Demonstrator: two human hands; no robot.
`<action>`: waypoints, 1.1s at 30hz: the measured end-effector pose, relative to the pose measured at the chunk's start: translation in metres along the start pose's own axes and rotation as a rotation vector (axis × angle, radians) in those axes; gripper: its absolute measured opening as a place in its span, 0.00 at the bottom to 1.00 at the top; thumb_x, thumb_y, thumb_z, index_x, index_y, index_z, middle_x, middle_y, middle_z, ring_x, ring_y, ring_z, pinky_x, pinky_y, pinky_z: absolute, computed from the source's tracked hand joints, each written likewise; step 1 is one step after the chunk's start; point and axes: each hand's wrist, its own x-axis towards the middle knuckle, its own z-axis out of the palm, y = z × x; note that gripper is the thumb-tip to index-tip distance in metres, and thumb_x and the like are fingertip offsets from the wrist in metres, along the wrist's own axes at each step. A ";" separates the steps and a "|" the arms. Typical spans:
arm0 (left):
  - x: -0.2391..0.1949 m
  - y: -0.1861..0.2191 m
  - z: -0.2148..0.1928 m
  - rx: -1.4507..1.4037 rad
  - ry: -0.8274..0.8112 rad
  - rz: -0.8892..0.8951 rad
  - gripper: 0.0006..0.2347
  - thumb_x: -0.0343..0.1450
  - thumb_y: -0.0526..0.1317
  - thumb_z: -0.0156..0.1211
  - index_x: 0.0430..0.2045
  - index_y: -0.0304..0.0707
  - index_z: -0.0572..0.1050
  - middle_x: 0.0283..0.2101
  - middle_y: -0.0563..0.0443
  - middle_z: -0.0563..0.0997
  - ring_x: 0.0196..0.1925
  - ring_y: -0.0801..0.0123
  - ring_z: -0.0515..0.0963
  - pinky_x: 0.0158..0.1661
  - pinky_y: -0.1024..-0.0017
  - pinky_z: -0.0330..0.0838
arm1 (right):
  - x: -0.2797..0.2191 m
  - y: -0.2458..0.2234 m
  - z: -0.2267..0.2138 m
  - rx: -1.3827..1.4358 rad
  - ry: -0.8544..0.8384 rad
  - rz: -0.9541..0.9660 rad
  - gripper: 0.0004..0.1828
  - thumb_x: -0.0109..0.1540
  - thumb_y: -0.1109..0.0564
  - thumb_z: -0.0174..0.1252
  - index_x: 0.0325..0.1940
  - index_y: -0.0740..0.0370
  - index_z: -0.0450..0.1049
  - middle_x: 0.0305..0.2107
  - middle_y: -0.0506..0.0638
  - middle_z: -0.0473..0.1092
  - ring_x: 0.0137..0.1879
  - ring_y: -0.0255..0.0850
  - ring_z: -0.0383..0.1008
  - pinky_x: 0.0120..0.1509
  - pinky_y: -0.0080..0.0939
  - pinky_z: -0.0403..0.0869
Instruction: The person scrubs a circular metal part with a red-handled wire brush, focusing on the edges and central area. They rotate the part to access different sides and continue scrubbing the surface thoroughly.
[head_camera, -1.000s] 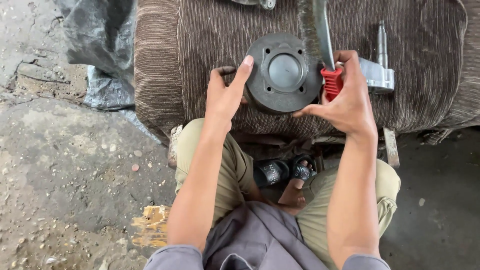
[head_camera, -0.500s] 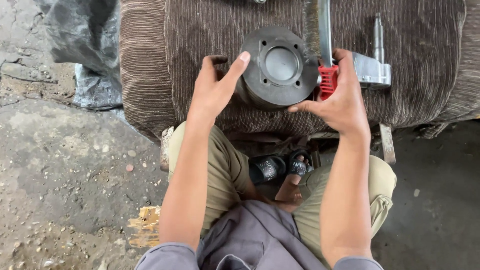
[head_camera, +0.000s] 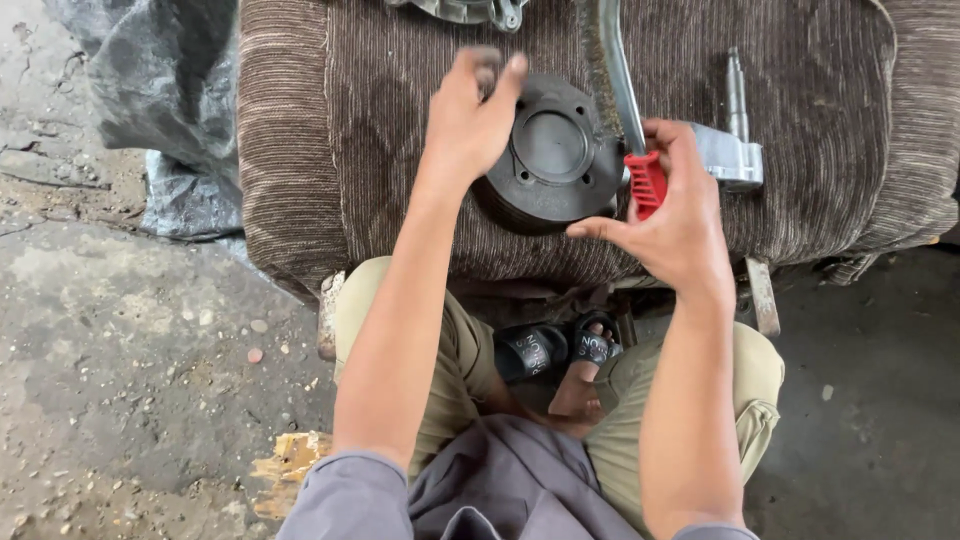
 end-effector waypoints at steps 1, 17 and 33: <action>-0.005 0.007 -0.004 -0.002 0.000 0.001 0.24 0.71 0.56 0.53 0.53 0.36 0.73 0.52 0.37 0.83 0.52 0.54 0.86 0.51 0.62 0.81 | -0.002 -0.005 -0.007 -0.002 0.001 -0.001 0.56 0.37 0.54 0.84 0.62 0.69 0.61 0.42 0.55 0.71 0.43 0.41 0.70 0.49 0.41 0.75; -0.039 0.012 -0.039 -0.126 -0.053 0.201 0.19 0.71 0.44 0.59 0.51 0.28 0.73 0.51 0.36 0.82 0.55 0.52 0.83 0.54 0.61 0.78 | -0.022 -0.078 -0.029 -0.156 0.006 0.405 0.18 0.70 0.67 0.46 0.64 0.71 0.69 0.31 0.55 0.76 0.17 0.35 0.61 0.18 0.34 0.63; -0.036 0.014 -0.026 -0.063 -0.020 0.013 0.21 0.66 0.49 0.63 0.45 0.31 0.77 0.44 0.44 0.86 0.46 0.64 0.87 0.44 0.71 0.82 | -0.033 -0.015 -0.027 0.328 0.222 0.568 0.19 0.74 0.58 0.45 0.69 0.64 0.62 0.32 0.52 0.69 0.21 0.28 0.58 0.18 0.26 0.57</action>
